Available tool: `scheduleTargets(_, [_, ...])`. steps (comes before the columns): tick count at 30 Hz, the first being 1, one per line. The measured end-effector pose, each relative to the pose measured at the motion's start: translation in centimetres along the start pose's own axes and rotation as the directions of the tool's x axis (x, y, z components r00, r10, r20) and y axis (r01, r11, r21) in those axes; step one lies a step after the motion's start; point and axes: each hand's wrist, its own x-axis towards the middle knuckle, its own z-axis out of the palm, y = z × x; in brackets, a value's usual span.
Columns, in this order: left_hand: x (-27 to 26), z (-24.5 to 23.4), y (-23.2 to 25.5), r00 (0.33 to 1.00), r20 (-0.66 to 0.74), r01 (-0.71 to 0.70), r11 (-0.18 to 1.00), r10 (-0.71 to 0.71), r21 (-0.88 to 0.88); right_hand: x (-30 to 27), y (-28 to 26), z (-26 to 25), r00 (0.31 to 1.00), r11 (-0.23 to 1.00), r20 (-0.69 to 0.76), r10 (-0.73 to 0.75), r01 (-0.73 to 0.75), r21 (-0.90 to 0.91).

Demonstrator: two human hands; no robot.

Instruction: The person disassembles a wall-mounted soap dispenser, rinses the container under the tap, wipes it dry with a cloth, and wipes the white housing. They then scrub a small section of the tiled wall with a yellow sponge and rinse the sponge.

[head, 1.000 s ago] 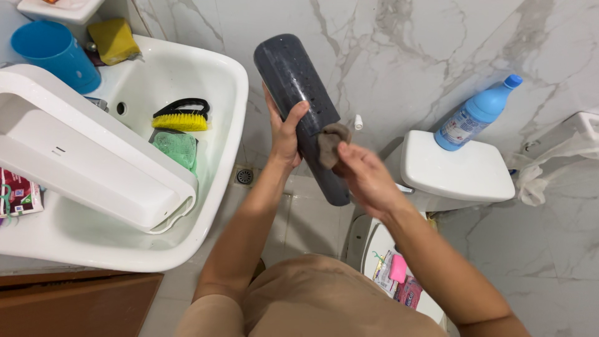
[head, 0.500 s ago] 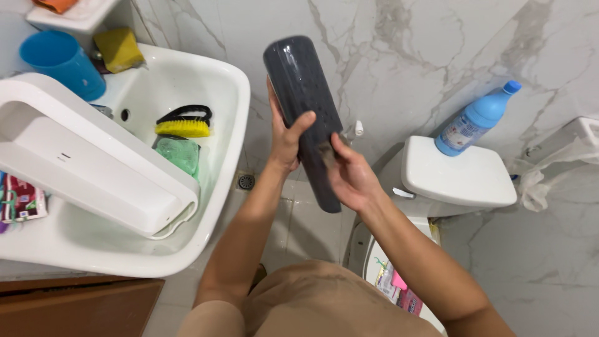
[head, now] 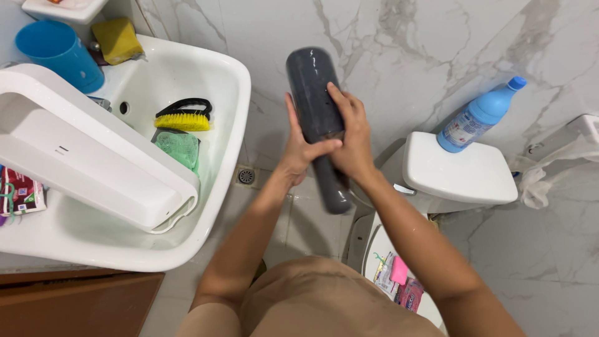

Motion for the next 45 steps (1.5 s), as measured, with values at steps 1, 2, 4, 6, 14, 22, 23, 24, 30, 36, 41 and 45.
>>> scheduleTargets(1, [-0.1,0.0,-0.1,1.000,-0.021,0.013,0.999,-0.014,-0.043,0.5,0.0,0.1,1.000,1.000,0.004,0.025,-0.025,0.008])
scheduleTargets(2, [-0.3,-0.2,0.0,0.999,-0.045,0.022,0.996,-0.025,-0.086,0.8,-0.1,0.4,0.999,0.999,0.012,0.047,-0.048,0.017])
scheduleTargets(4, [-0.5,-0.6,0.1,0.996,-0.084,0.015,0.991,-0.027,-0.133,1.2,-0.2,1.0,0.998,0.998,0.016,0.055,-0.055,0.028])
scheduleTargets(6, [-0.7,-1.0,0.5,0.993,-0.120,-0.017,0.990,0.000,-0.139,1.3,-0.3,1.7,1.000,0.999,0.011,0.021,-0.022,0.036])
scheduleTargets(14, [-2.4,-4.0,3.1,0.970,-0.150,-0.193,0.981,0.190,-0.009,2.4,-1.6,6.0,0.999,0.983,0.049,-0.010,0.001,0.185])
scheduleTargets(22, [-3.6,-7.5,5.7,0.945,-0.191,-0.266,0.964,0.266,0.027,3.8,-3.6,9.5,0.992,0.945,0.113,-0.047,0.008,0.326])
scheduleTargets(23, [-3.7,-7.8,5.9,0.940,-0.206,-0.270,0.962,0.271,0.032,4.1,-3.7,9.9,0.991,0.939,0.123,-0.056,0.010,0.345])
scheduleTargets(24, [-3.8,-8.1,6.1,0.936,-0.218,-0.275,0.961,0.276,0.037,4.3,-3.9,10.4,0.989,0.932,0.131,-0.065,0.013,0.363])
scheduleTargets(30, [-4.1,-11.1,8.7,0.915,-0.149,-0.329,0.907,0.375,0.264,2.7,-3.1,12.8,0.990,0.804,0.138,0.027,-0.103,0.586])
scheduleTargets(36, [-4.4,-15.7,13.2,0.932,-0.298,-0.148,0.968,0.205,0.203,5.4,0.1,8.3,0.736,0.576,0.506,0.450,-0.672,0.465])
scheduleTargets(41, [-4.0,-15.8,11.5,0.965,-0.142,-0.170,0.936,0.222,0.306,12.3,-2.7,8.8,0.853,0.264,0.342,0.393,-0.461,0.847])
scheduleTargets(45, [-3.9,-17.4,10.2,0.927,-0.098,-0.326,0.907,0.363,0.267,8.9,-8.4,11.6,0.789,0.896,0.437,-0.432,0.319,0.311])
